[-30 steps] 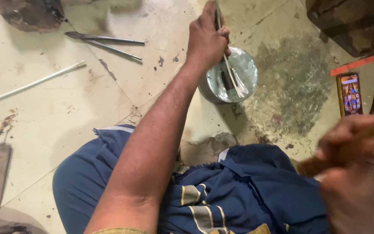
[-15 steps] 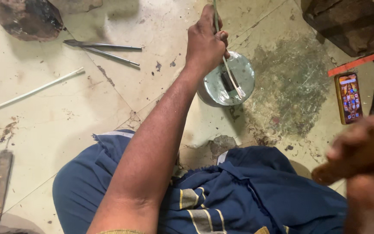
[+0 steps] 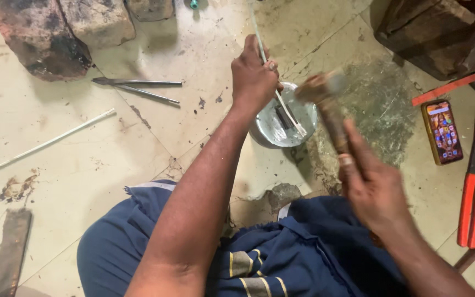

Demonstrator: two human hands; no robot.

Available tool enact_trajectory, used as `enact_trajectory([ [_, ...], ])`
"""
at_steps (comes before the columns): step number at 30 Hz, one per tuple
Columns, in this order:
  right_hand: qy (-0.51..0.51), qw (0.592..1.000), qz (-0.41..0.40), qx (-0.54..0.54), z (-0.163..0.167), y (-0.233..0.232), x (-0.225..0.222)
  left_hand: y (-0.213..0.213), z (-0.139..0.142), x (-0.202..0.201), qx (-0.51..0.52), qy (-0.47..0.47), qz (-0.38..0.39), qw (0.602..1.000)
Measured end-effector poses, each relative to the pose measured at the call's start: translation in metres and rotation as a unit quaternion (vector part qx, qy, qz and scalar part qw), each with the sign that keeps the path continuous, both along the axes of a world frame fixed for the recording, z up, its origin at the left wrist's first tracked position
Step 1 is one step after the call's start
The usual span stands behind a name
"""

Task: The person sits on the floor and repeatedly hammers a long, thin metal rod against a small metal anvil. They hold the rod with one hand and strike it with a hammer in the other, occasionally rotating the rod to work on different sections.

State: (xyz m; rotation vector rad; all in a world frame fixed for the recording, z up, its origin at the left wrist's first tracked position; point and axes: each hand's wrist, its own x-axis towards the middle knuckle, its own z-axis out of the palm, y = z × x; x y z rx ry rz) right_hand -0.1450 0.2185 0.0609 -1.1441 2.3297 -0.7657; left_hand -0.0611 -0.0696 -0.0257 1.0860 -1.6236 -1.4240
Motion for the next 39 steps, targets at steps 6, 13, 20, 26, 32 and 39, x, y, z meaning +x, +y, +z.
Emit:
enact_trajectory([
  [6,-0.524,0.802,-0.024,-0.286,0.059,0.023,-0.015,0.007,-0.010,0.004,-0.063,0.037,0.015,0.997],
  [13,0.107,0.989,0.103,0.004,0.001,-0.021,0.006,0.007,-0.007,-0.001,-0.176,0.050,0.046,0.982],
  [20,0.025,0.995,-0.048,-0.079,0.090,-0.007,0.023,0.007,-0.017,0.005,-0.079,0.047,0.008,0.996],
  [26,0.112,0.988,0.104,0.007,0.020,-0.023,0.019,0.004,-0.009,0.001,-0.342,0.051,0.089,0.934],
  [32,-0.359,0.902,-0.075,-0.226,0.005,0.052,-0.020,0.005,-0.013,0.003,-0.093,0.051,-0.004,0.994],
  [39,0.102,0.992,0.073,0.006,-0.098,0.071,-0.018,0.006,-0.007,0.002,-0.115,0.095,-0.027,0.988],
])
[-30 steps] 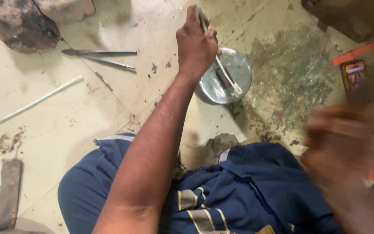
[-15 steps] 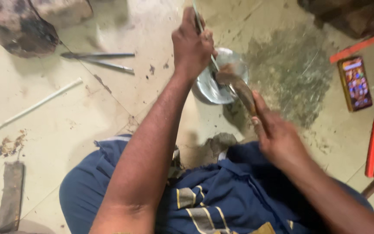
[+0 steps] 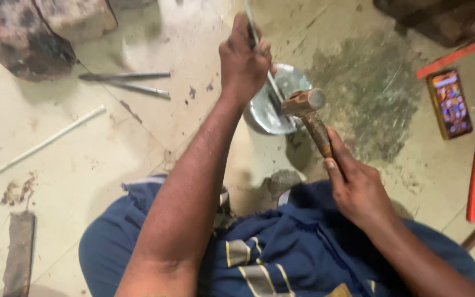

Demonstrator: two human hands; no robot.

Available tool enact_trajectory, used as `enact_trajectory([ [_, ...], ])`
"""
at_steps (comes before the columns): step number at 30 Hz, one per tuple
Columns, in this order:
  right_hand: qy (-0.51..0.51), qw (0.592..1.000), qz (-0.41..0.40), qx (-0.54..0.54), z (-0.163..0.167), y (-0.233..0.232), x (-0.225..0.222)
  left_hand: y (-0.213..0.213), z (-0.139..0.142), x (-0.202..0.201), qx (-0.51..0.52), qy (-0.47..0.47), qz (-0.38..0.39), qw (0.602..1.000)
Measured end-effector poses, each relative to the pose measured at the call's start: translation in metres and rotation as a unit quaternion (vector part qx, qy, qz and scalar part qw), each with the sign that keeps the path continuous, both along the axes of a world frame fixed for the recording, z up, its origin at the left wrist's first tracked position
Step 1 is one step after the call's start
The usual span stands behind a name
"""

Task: The person sits on the floor and repeatedly hammers a long, thin metal rod against a small metal anvil. They hold the rod with one hand and strike it with a hammer in the other, occasionally rotating the rod to work on different sections.

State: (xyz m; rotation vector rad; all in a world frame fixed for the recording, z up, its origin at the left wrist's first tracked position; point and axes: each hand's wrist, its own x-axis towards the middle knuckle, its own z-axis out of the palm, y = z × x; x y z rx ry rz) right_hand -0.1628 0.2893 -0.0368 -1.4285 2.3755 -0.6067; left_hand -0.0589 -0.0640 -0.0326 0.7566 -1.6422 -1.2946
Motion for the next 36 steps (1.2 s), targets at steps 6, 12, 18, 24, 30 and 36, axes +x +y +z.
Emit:
enact_trajectory([
  [6,-0.288,0.953,-0.084,-0.034,0.106,-0.012,-0.020,0.002,0.005,-0.003,0.018,-0.027,-0.009,0.999],
  [12,-0.214,0.976,-0.034,0.006,0.121,-0.052,0.013,-0.002,0.003,-0.003,0.043,-0.059,-0.007,0.997],
  [18,-0.095,0.985,-0.147,-0.002,0.088,-0.030,0.003,0.000,0.008,-0.007,-0.017,-0.062,0.020,0.998],
  [24,-0.390,0.917,-0.045,-0.067,0.090,-0.025,0.004,0.002,-0.004,-0.008,0.059,-0.016,-0.008,0.998],
  [30,-0.088,0.988,-0.122,0.020,0.094,-0.043,0.016,0.002,0.010,-0.009,-0.116,-0.079,0.056,0.989],
  [36,-0.373,0.911,-0.073,-0.158,0.099,-0.018,0.006,0.006,0.010,-0.007,0.059,-0.059,0.000,0.996],
])
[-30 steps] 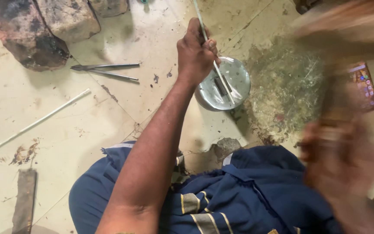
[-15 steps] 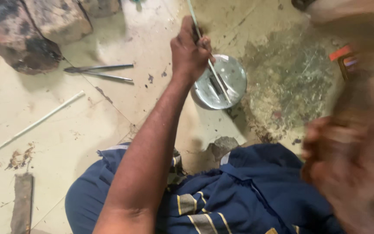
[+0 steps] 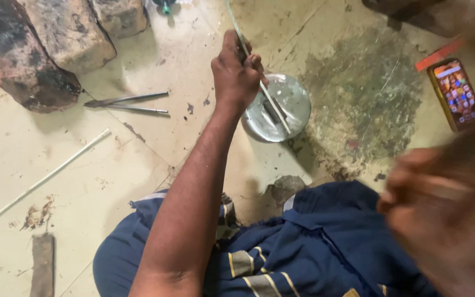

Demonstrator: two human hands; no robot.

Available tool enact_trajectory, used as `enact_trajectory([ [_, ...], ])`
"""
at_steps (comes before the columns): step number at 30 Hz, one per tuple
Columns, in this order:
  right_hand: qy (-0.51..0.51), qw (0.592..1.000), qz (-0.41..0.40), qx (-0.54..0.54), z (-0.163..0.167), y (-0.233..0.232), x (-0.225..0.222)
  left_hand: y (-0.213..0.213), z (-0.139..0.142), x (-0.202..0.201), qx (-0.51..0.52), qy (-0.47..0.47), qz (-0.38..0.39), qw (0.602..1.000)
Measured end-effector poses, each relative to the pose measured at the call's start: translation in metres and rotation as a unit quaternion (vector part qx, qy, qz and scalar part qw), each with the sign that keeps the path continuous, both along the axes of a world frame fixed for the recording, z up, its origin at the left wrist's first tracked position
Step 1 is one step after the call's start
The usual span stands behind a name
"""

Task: The person sits on the floor and repeatedly hammers a long, thin metal rod against a small metal anvil. They hold the rod with one hand and strike it with a hammer in the other, occasionally rotating the rod to work on different sections.

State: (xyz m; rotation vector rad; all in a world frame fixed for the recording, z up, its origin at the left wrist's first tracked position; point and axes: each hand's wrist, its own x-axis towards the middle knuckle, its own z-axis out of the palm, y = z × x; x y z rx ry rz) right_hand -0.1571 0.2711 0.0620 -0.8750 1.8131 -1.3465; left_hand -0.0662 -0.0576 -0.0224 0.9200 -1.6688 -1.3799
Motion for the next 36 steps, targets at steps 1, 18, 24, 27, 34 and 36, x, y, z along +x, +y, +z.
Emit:
enact_trajectory([
  [1,0.136,0.987,0.032,0.077,-0.005,-0.010,0.006,0.000,-0.001,0.000,-0.003,-0.006,0.003,1.000],
  [18,0.377,0.922,0.068,0.053,-0.019,-0.052,0.003,-0.003,0.004,-0.002,-0.136,-0.040,0.052,0.989],
  [24,0.231,0.965,-0.126,0.003,0.045,-0.054,0.028,0.001,0.002,0.002,0.077,0.018,-0.007,0.997],
  [27,0.371,0.907,0.085,0.177,0.029,-0.080,0.034,-0.001,0.004,0.001,0.049,0.005,-0.003,0.999],
  [34,0.242,0.955,-0.105,0.139,0.054,-0.069,0.028,-0.001,0.010,0.005,0.042,-0.021,0.004,0.999],
  [36,0.262,0.957,-0.119,0.025,0.060,-0.072,0.031,0.002,0.010,0.004,0.077,0.004,0.003,0.997],
])
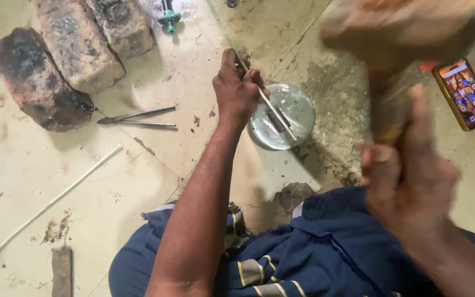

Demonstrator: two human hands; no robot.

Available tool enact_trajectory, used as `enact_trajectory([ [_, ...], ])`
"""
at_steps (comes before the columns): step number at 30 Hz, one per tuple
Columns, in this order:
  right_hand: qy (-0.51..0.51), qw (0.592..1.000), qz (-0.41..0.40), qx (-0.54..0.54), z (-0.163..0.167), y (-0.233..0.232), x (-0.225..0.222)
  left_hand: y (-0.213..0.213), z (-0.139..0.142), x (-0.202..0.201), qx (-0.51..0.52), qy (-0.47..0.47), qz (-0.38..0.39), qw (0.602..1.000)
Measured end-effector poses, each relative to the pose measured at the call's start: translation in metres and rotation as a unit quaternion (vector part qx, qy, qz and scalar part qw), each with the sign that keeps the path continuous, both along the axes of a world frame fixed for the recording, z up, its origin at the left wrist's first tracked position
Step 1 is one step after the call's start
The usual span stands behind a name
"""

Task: The person sits on the floor and repeatedly hammers a long, thin metal rod against a small metal anvil. They hold the rod with one hand and strike it with a hammer in the other, occasionally rotating the rod to work on different sections.

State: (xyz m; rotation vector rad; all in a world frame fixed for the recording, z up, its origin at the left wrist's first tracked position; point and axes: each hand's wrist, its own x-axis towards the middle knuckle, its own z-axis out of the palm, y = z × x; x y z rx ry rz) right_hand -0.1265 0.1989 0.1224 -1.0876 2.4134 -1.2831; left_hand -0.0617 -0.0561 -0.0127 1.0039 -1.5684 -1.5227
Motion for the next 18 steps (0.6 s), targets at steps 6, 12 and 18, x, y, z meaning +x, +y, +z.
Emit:
enact_trajectory([
  [6,0.194,0.956,0.220,0.004,-0.037,-0.013,-0.014,0.001,0.009,-0.001,-0.040,0.017,0.005,0.999],
  [12,-0.442,0.884,-0.100,0.116,-0.050,0.044,-0.041,0.003,0.020,0.004,0.019,-0.008,-0.004,1.000],
  [18,-0.540,0.824,-0.155,0.068,-0.085,0.054,-0.041,-0.004,0.027,0.006,0.019,0.046,-0.015,0.999],
])
